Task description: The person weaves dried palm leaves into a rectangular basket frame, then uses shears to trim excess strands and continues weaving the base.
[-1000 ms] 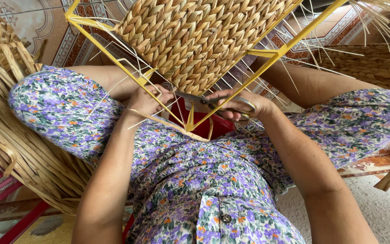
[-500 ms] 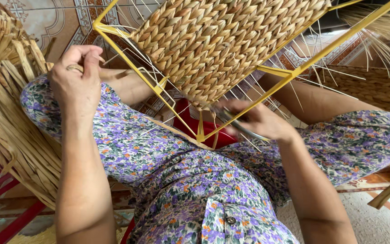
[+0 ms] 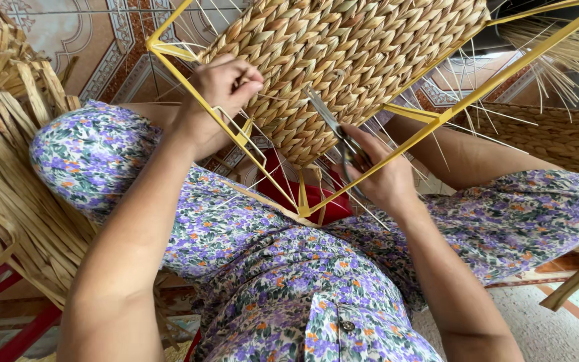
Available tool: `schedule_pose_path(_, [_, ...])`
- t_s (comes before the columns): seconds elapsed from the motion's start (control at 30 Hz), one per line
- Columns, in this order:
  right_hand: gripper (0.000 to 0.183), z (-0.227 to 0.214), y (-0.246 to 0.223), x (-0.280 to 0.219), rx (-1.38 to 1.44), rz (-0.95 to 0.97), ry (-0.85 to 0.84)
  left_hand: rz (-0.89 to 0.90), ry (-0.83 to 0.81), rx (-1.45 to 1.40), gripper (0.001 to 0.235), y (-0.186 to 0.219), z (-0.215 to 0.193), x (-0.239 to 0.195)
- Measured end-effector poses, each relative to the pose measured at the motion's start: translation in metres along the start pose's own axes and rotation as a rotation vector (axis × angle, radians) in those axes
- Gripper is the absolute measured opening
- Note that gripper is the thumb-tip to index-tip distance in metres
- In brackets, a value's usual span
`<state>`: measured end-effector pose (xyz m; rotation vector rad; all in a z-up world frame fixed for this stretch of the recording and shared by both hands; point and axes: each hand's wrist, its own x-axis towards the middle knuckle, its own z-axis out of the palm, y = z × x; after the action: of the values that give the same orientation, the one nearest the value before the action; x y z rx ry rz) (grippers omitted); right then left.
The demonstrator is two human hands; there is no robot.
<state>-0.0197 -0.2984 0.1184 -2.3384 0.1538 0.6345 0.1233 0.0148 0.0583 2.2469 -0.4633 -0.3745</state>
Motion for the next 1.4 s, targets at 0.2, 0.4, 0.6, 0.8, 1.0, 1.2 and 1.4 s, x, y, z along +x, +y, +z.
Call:
schedule_pose_path(0.2, [0.082, 0.016, -0.017, 0.033, -0.516, -0.188, 0.138, 0.061, -0.02, 0.363, 0.024, -0.014, 0.037, 0.034])
schedule_pose_path(0.4, [0.09, 0.024, -0.013, 0.048, -0.65, -0.218, 0.116, -0.05, 0.027, 0.174, 0.017, -0.021, 0.033, 0.043])
schedule_pose_path(0.6, [0.086, 0.039, -0.007, 0.063, -0.645, -0.24, 0.127, 0.071, 0.145, 0.025, 0.017, -0.012, 0.032, 0.045])
schedule_pose_path(0.8, [0.09, 0.054, 0.005, 0.068, -0.695, -0.276, 0.202, -0.034, 0.14, -0.062, 0.016, -0.008, 0.03, 0.046])
schedule_pose_path(1.0, [0.088, 0.048, 0.003, 0.068, -0.66, -0.263, 0.147, -0.259, 0.043, -0.302, 0.012, -0.011, 0.006, 0.033])
schedule_pose_path(1.2, [0.089, 0.033, -0.005, 0.052, -0.571, -0.329, 0.152, -0.179, 0.089, -0.21, 0.009, -0.024, -0.028, -0.027])
schedule_pose_path(1.4, [0.089, 0.031, -0.021, 0.06, -0.647, -0.442, 0.191, -0.392, 0.073, -0.097, 0.015, -0.017, -0.005, -0.016])
